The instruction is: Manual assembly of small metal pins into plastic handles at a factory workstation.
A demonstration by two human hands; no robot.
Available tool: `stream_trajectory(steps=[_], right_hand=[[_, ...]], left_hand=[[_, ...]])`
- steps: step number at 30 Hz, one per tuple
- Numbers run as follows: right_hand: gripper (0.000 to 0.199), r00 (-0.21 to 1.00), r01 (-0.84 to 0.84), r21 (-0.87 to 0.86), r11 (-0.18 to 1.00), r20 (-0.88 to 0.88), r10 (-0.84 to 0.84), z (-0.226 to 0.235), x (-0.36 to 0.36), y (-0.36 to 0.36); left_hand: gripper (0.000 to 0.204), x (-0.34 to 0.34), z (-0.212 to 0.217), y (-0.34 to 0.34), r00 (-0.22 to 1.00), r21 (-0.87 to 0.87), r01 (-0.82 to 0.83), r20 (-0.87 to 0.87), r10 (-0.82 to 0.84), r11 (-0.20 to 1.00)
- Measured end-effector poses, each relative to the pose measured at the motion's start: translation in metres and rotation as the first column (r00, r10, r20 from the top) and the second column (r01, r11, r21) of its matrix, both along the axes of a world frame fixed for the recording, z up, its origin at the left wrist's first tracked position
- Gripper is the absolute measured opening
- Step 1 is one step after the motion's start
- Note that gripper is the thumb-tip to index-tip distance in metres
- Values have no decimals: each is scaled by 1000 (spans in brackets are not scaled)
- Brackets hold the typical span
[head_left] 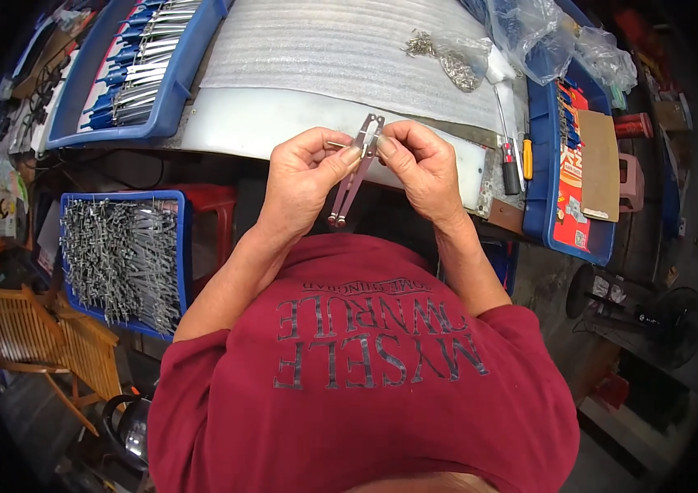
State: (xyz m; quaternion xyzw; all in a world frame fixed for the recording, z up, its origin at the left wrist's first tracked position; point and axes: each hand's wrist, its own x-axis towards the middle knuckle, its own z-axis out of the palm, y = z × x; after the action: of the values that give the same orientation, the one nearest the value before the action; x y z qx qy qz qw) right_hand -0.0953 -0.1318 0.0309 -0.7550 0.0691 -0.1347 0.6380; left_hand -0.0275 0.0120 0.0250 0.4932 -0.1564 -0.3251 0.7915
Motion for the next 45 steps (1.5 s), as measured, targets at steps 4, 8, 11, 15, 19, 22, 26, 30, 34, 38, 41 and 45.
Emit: stream_trajectory(steps=[4, 8, 11, 15, 19, 22, 26, 30, 34, 38, 41, 45], right_hand=[[13, 1000, 13, 21, 1000, 19, -13, -1, 0, -4], [13, 999, 16, 57, 998, 35, -18, -1, 1, -7], [11, 1000, 10, 154, 988, -7, -9, 0, 0, -8], [12, 1000, -6, 181, 983, 4, 6, -2, 0, -10], [12, 1000, -22, 217, 976, 5, 21, -5, 0, -11], [16, 1000, -3, 238, 971, 0, 3, -4, 2, -10], [16, 1000, -17, 249, 968, 2, 17, -3, 5, -13], [15, 997, -47, 212, 976, -51, 59, -1, 10, -18], [12, 998, -43, 202, 978, -46, 54, -3, 9, -17], [10, 1000, 12, 236, 972, -15, -9, -3, 10, -14], [9, 998, 61, 238, 969, -14, -60, -3, 10, -14], [9, 994, 108, 274, 956, -2, -112, -6, 11, -14]], left_hand=[[10, -1, 0, -1, 1000, 11, -4, -17, 4, 1000], [10, 0, -1, -2, 999, 1, 17, -45, -17, 1000], [10, -1, 0, -2, 999, 11, 17, -44, -16, 1000], [10, -1, 0, -2, 997, 4, 41, -68, -40, 999], [10, 0, 2, -2, 996, 8, 47, -76, -46, 999], [10, 0, 0, -2, 995, 20, 54, -80, -52, 998], [10, -1, 1, -2, 994, 57, 76, -86, -71, 995], [11, -1, -2, -1, 994, 87, 87, -67, -82, 992], [12, -1, -3, -1, 992, 84, 116, -67, -111, 990], [16, -3, 1, -2, 980, 40, 134, -153, -126, 990], [22, -2, 1, 0, 966, 58, 193, -186, -180, 979], [24, 0, -2, 1, 945, 68, 271, -208, -252, 960]])
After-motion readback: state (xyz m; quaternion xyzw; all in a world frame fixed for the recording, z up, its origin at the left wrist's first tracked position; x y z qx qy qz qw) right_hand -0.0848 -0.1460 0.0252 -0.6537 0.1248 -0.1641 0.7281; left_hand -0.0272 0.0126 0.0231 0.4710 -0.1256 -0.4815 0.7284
